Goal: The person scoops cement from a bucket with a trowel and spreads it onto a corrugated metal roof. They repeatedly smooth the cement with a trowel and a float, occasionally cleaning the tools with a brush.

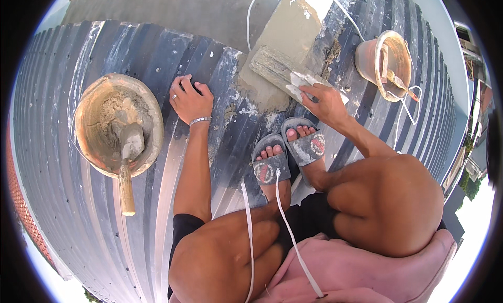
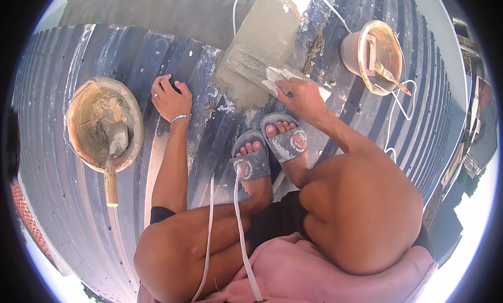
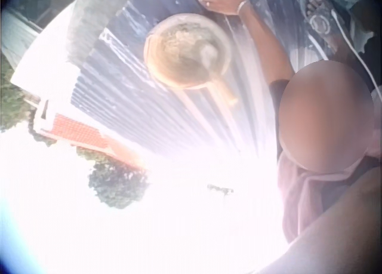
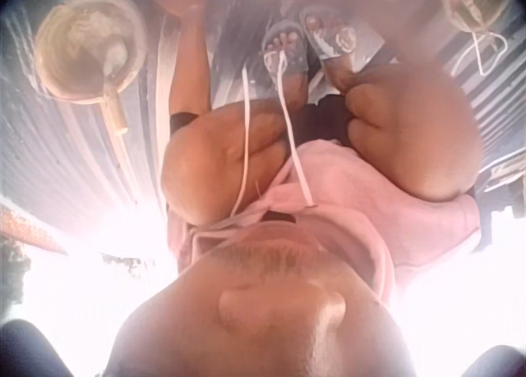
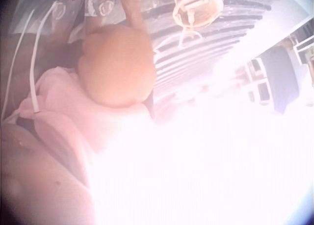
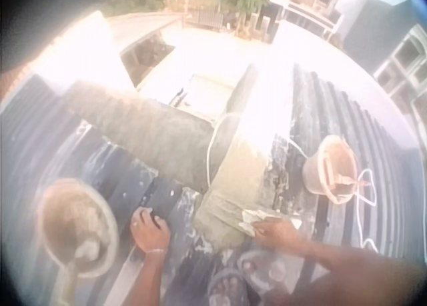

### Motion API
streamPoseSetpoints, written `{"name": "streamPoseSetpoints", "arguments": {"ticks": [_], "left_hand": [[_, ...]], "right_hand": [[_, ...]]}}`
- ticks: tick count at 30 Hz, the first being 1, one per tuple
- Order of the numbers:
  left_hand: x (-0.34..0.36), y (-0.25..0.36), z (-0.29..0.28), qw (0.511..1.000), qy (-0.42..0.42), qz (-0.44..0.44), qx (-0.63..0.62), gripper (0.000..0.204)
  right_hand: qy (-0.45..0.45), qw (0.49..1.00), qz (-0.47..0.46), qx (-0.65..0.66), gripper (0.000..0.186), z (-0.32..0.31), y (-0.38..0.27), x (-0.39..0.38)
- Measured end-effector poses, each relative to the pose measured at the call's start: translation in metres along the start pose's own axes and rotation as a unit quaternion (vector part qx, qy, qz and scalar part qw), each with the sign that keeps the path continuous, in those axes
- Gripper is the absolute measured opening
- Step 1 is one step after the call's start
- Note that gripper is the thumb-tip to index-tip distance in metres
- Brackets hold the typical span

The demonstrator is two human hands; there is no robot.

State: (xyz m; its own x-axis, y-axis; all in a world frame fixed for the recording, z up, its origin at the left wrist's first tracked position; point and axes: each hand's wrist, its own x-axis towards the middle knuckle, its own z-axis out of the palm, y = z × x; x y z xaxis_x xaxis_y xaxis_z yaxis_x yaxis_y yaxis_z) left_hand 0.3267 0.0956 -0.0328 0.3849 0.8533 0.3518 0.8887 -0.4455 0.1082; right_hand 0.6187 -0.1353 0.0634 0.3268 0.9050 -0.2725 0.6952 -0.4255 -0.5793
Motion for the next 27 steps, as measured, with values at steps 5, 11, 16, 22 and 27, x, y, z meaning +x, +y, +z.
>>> {"name": "streamPoseSetpoints", "arguments": {"ticks": [5,11,16,22,27], "left_hand": [[0.001,0.007,0.000,1.000,-0.012,-0.007,-0.005,0.029],[0.001,0.006,-0.004,1.000,-0.026,-0.015,-0.005,0.029],[0.002,0.010,-0.005,1.000,-0.022,-0.016,0.001,0.029],[0.002,0.009,-0.005,1.000,-0.026,-0.012,0.006,0.029],[-0.002,0.000,-0.005,1.000,-0.024,-0.013,-0.005,0.029]], "right_hand": [[-0.037,0.998,-0.039,-0.032,0.025,0.020,0.001,-0.015],[0.018,0.999,-0.015,-0.037,0.028,0.007,0.031,0.015],[0.134,0.988,0.074,-0.012,0.032,-0.031,0.100,0.071],[0.238,0.966,0.093,-0.028,0.036,-0.074,0.134,0.108],[0.116,0.917,0.259,0.279,0.057,-0.118,0.069,0.086]]}}
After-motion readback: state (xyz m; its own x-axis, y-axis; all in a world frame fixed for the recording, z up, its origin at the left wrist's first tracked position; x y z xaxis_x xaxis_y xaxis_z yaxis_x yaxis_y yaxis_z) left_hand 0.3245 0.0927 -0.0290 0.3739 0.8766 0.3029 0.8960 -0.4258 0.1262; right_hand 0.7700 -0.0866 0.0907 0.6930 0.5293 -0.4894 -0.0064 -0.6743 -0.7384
